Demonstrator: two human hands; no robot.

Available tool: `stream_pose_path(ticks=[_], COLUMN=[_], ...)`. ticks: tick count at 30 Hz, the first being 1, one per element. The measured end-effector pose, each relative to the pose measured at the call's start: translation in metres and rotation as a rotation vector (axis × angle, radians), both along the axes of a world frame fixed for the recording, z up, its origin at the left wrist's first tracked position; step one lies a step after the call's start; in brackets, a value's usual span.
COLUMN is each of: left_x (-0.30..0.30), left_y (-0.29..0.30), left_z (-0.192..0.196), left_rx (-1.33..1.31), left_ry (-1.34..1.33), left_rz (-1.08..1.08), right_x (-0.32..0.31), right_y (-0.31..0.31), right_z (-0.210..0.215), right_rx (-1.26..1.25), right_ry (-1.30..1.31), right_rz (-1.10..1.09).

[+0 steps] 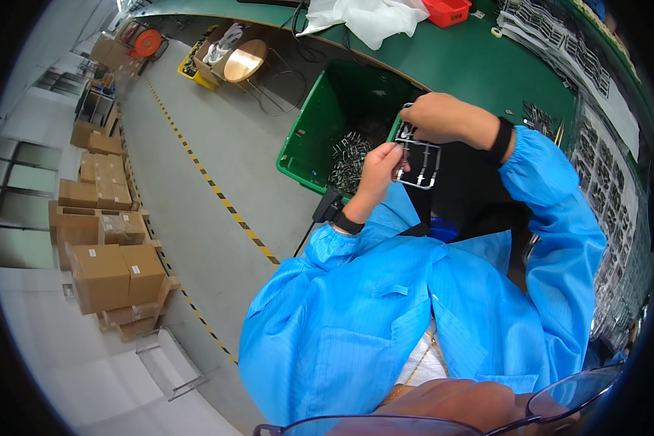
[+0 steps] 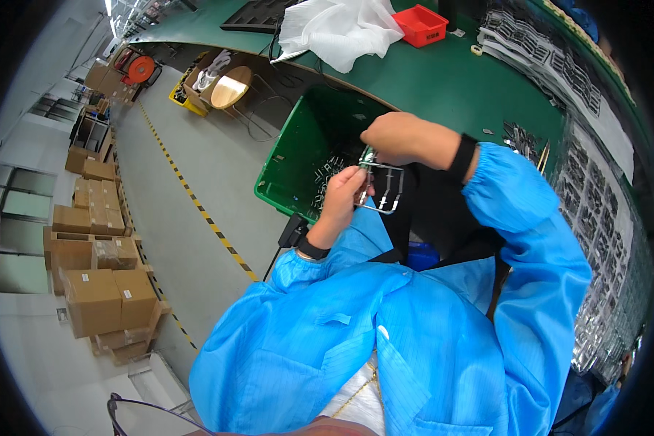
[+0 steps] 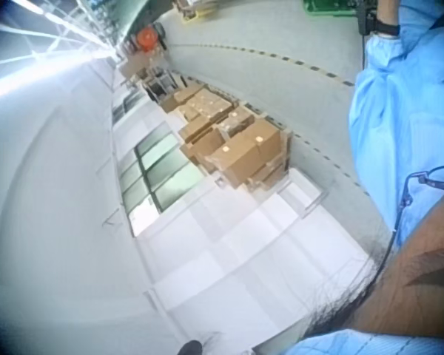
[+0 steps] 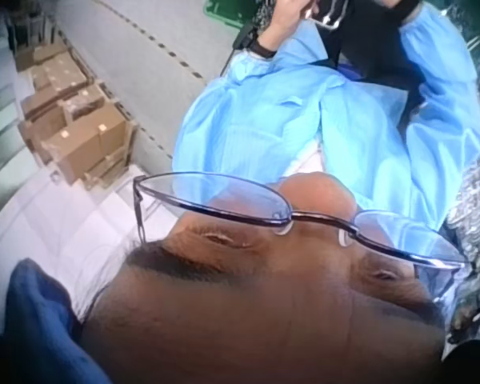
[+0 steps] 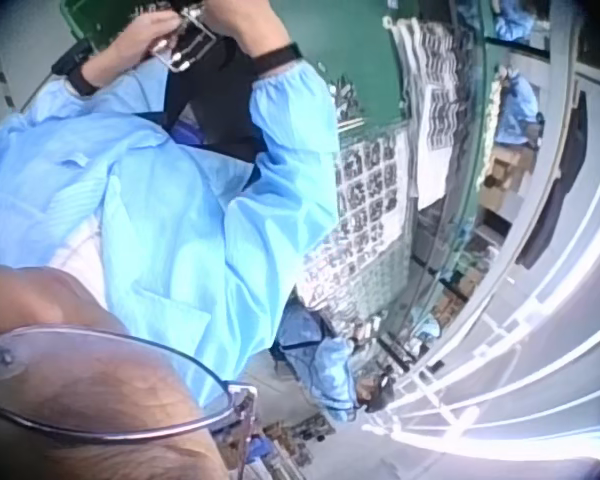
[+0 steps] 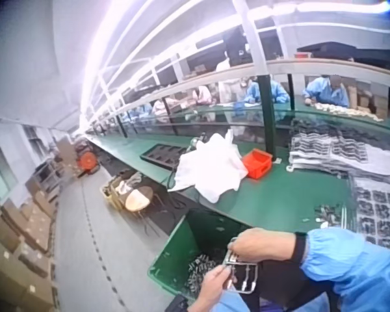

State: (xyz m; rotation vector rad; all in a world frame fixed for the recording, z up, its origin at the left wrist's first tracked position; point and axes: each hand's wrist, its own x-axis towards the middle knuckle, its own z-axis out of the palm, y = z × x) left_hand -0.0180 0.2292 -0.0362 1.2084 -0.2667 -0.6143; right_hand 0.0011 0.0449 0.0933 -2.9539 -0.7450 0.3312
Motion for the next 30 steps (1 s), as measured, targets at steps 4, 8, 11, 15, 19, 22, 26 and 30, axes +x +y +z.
stream_pose_path(ticks=[4,8,11,15,19,22,26,30], left_x=[0.014,0.03,0.02,0.056,0.066,0.068,0.07,0.066], left_y=[0.025,0.049,0.047,0.069,0.102,0.132,0.156,0.145], left_z=[-0.052,-0.103,-0.139,-0.157,-0.158,-0.149,-0.142,-0.138], left_rx=[0.027,1.104,1.458,1.43,1.269,1.189,1.135,1.177], left_ry=[-0.092,-0.656,-0.91,-1.106,-1.282,-1.332,-1.282,-1.22], left_rz=[0.33,0.151,0.27,0.375,0.406,0.336,0.292,0.302], right_x=[0.023,0.031,0.039,0.045,0.037,0.035,0.03,0.011], right_y=[0.03,0.042,0.043,0.038,0.007,-0.044,-0.108,-0.109], right_z=[-0.027,-0.05,-0.058,-0.056,-0.051,-0.05,-0.067,-0.077], right_rx=[-0.106,-0.098,-0.083,0.12,0.504,0.423,0.264,0.247], right_ry=[0.075,0.145,0.168,0.064,-0.401,-0.599,-0.616,-0.718], right_rz=[0.05,0.033,0.002,-0.094,-0.28,-0.586,-0.908,-0.992])
